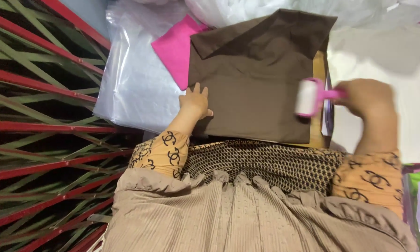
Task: Using a lint roller to remove debris from a brown pillow cover, flipping it, and then unzipping it.
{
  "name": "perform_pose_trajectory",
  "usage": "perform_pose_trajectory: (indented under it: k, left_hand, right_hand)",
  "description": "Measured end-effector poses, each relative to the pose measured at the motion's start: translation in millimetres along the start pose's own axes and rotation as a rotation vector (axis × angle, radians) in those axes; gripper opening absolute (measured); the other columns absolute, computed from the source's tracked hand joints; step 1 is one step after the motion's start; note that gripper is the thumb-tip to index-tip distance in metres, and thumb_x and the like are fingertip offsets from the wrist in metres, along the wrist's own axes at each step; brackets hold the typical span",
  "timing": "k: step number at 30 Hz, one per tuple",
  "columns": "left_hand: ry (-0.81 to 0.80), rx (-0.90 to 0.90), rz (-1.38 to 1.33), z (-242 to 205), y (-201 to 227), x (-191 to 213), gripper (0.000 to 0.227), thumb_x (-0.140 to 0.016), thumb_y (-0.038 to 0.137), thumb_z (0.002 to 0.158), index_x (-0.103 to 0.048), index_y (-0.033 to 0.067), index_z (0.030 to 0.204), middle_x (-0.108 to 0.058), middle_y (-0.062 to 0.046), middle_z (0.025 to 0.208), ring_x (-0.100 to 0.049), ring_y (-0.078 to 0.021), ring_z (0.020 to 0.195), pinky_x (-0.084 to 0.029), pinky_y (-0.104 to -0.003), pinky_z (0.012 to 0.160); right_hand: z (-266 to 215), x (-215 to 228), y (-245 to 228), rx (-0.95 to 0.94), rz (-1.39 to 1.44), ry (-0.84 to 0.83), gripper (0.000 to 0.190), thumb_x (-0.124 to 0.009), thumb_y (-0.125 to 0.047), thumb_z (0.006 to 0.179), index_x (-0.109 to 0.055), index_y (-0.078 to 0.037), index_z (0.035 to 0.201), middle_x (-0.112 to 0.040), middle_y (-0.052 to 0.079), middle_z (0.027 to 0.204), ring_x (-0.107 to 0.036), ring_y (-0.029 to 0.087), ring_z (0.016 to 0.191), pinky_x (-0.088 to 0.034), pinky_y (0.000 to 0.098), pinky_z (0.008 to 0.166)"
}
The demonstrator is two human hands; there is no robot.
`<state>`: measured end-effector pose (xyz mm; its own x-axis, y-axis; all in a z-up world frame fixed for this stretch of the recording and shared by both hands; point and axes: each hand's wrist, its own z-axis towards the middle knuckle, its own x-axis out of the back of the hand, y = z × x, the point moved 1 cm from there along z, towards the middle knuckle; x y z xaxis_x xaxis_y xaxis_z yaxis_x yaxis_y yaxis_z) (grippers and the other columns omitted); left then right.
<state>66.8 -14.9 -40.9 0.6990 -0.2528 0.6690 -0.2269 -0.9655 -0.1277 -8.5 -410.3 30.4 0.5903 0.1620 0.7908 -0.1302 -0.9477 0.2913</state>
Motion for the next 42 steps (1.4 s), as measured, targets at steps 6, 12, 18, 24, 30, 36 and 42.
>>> perform_pose_trajectory:
  k: [6,12,18,24,30,36,42]
  left_hand:
    - [0.266,-0.144,-0.035,23,6,-10,0.097,-0.068,0.055,0.094,-0.013,0.0193,0.165,-0.006,-0.006,0.173,-0.015,-0.037,0.156,-0.035,-0.054,0.115]
    - [0.27,-0.154,-0.047,7,14,-11,0.09,-0.078,0.045,0.088,-0.036,0.0129,0.161,-0.027,-0.018,0.169,-0.035,-0.0425,0.151,-0.042,-0.065,0.11]
    - [0.028,-0.084,-0.051,2,7,-2,0.095,-0.063,0.053,0.098,-0.004,0.0258,0.167,0.008,-0.005,0.175,-0.012,-0.0374,0.157,-0.039,-0.052,0.115]
    - [-0.013,-0.103,-0.025,-14,14,-1,0.104,-0.066,0.058,0.095,0.0,0.0244,0.167,0.012,-0.01,0.174,-0.008,-0.0401,0.158,-0.035,-0.053,0.118]
    - [-0.012,-0.062,-0.011,-9,24,-8,0.115,-0.071,0.063,0.09,0.005,0.0237,0.167,0.016,-0.011,0.173,-0.005,-0.0426,0.158,-0.033,-0.052,0.119]
    - [0.026,-0.141,0.031,-21,24,-7,0.117,-0.072,0.067,0.086,0.002,0.026,0.167,0.014,-0.012,0.173,-0.003,-0.0435,0.158,-0.027,-0.055,0.122]
    - [-0.002,-0.139,0.041,-18,38,-14,0.127,-0.073,0.073,0.082,0.011,0.0308,0.166,0.023,-0.013,0.171,0.006,-0.0466,0.157,-0.026,-0.058,0.121]
  right_hand:
    - [-1,18,-53,0.26,0.335,0.418,0.044,-0.062,-0.058,0.097,-0.069,-0.037,0.135,-0.076,0.004,0.114,-0.07,0.034,0.102,-0.052,0.0452,0.07]
    - [-17,42,-129,0.416,0.263,0.497,0.041,-0.064,-0.043,0.1,-0.066,-0.03,0.139,-0.074,0.015,0.106,-0.071,0.04,0.108,-0.054,0.0553,0.089]
    - [35,-3,10,-0.001,0.091,0.122,0.043,-0.048,-0.066,0.103,-0.074,-0.036,0.119,-0.083,0.003,0.092,-0.078,0.03,0.092,-0.054,0.0396,0.067]
    - [-15,17,-73,0.3,0.375,0.35,0.041,-0.066,-0.048,0.095,-0.068,-0.035,0.134,-0.076,0.002,0.116,-0.07,0.031,0.103,-0.052,0.0456,0.075]
    - [-8,-10,-86,0.358,0.213,0.235,0.044,-0.064,-0.056,0.092,-0.063,-0.043,0.134,-0.071,0.006,0.112,-0.07,0.033,0.107,-0.056,0.0488,0.078]
    - [-43,-21,18,-0.028,-0.007,0.171,0.038,-0.051,-0.062,0.105,-0.065,-0.047,0.137,-0.083,0.002,0.104,-0.08,0.031,0.093,-0.061,0.0404,0.067]
    - [-69,-17,-93,0.454,0.297,0.357,0.046,-0.057,-0.058,0.095,-0.063,-0.042,0.138,-0.073,0.002,0.105,-0.069,0.029,0.095,-0.053,0.0448,0.069]
